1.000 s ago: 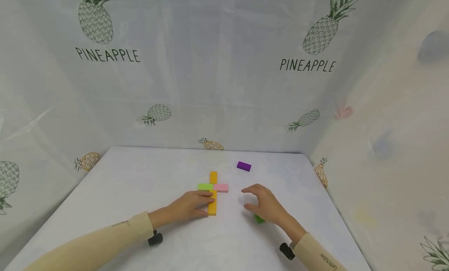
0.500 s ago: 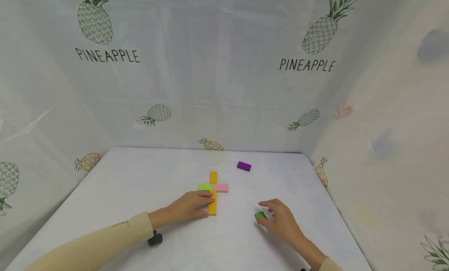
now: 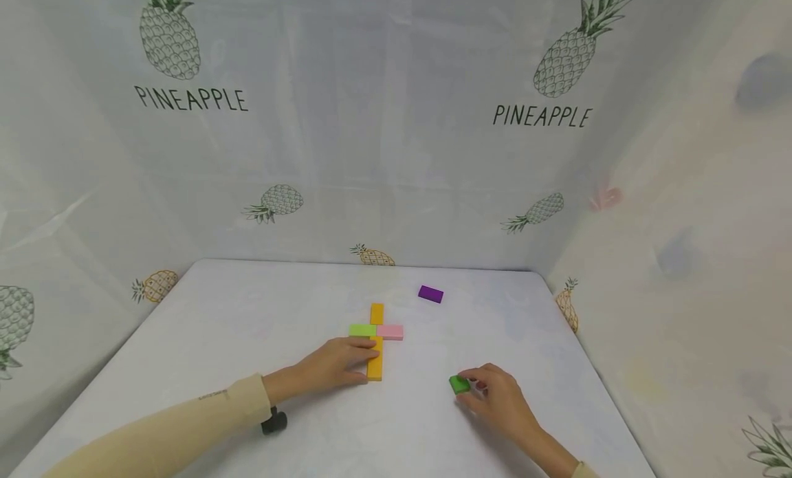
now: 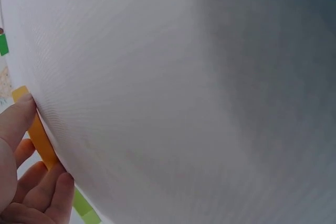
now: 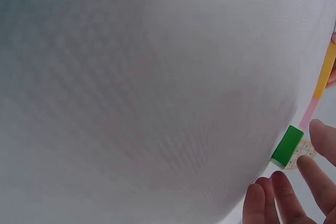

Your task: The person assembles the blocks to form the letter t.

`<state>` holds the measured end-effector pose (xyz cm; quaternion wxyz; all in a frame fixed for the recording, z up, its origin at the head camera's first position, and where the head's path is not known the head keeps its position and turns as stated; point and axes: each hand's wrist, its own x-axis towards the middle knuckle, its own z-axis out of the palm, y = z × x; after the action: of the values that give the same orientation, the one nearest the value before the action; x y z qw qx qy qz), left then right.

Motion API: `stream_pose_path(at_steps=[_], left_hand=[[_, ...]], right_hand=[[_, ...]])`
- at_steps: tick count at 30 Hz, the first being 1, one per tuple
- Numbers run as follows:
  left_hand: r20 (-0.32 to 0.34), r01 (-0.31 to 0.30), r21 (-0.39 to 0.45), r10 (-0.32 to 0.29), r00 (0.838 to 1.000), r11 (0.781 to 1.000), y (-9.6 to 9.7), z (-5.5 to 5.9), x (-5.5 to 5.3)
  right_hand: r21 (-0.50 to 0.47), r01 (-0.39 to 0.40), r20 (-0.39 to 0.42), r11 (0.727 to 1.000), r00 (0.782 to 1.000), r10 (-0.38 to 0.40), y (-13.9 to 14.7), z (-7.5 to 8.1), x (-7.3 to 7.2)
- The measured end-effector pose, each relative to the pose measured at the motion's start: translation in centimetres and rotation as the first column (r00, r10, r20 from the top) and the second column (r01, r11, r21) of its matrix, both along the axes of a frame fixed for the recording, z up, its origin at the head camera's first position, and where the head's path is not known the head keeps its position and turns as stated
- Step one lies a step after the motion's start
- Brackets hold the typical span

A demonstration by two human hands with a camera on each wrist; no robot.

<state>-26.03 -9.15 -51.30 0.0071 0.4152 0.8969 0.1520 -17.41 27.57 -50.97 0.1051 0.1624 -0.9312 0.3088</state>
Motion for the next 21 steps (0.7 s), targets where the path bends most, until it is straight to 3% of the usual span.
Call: stream_pose_path(at_steps=[21], left_hand=[[0.016,-0.008,0.007,0.008,1.000,1.000,0.05,0.34,0.38]], right_hand=[[0.042,0.059,0.080,0.997,0.995,-0.062,-0.46,-0.08,-0.72]])
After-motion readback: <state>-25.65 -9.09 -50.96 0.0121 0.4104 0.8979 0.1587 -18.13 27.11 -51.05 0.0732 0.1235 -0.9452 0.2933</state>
